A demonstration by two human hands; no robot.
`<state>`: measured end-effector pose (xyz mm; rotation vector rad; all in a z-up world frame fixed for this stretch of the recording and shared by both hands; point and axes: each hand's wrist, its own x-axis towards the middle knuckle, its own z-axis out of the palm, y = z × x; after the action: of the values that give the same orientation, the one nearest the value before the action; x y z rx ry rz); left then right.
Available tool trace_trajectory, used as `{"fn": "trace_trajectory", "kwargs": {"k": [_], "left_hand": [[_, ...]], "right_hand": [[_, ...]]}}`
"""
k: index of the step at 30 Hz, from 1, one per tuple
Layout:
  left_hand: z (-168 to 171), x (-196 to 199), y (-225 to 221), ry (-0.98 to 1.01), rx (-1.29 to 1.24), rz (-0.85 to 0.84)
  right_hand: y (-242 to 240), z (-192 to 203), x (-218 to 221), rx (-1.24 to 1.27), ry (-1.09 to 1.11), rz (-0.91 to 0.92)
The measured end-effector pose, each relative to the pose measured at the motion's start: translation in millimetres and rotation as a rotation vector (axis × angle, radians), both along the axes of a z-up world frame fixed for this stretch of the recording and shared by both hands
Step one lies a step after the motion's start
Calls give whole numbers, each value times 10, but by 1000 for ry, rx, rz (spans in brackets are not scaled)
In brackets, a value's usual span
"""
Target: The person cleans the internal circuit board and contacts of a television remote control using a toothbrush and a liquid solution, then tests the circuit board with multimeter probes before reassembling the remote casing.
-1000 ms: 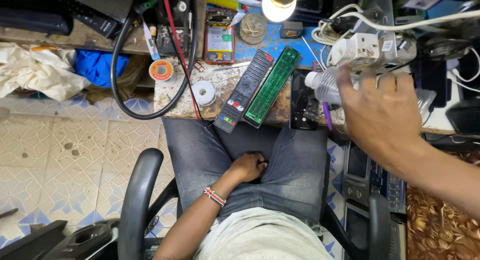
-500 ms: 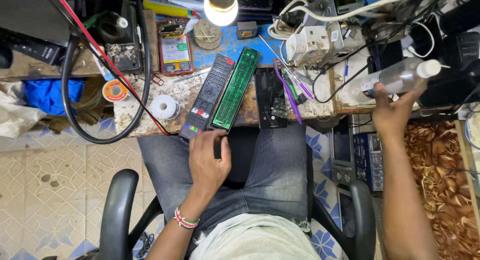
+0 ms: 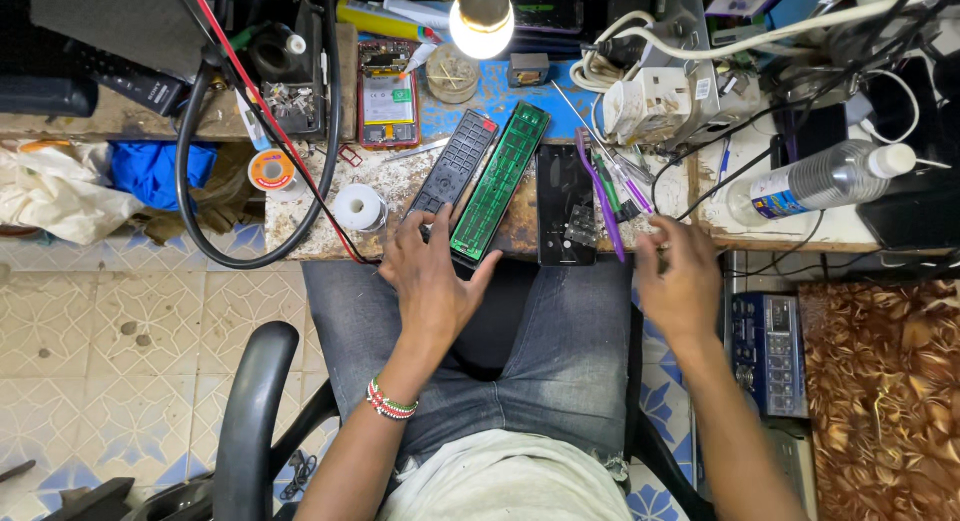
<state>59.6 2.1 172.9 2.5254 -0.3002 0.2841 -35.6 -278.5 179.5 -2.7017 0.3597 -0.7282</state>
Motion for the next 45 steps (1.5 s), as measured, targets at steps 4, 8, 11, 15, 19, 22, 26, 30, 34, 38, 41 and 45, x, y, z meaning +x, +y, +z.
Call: {"fn": "trace_trajectory", "kwargs": {"k": [4,8,11,15,19,22,26,30,34,38,41,45], "left_hand": [[-57,6,-51,18,25,13],[-110,0,-11,-32,-6,47],[-159,9,-7,-45,-15,76],[-188,-37,2,-80,-20,122],[-189,-62,48,-117,-65,119],[-188,-78,67,-118,-79,116],[-214,-83,72,-166,-122,101],[-265,-46,76,-193,-169,99],[-297,-37,90,-188,-197,80],[-329,-18,82,-203,-254,83],[-352,5,84,-202,-292,96],[-313,4,85,-168,-369,93]], "right_hand": [[43,-226,318,-134,66,65],[45,-164,373,-337,100,32],[70,-58,400,-333,135,71],[-97,-219,414,-199,328,115],[0,-80,398,-146,374,111],[-18,-123,422,-85,387,88],[-47,-164,406,47,392,-6],[-283,-289,410,87,382,-57],[131,224,497,189,395,121],[274,338,654,385,426,249],[95,81,787,164,357,280],[184,130,854,72,376,323]]}}
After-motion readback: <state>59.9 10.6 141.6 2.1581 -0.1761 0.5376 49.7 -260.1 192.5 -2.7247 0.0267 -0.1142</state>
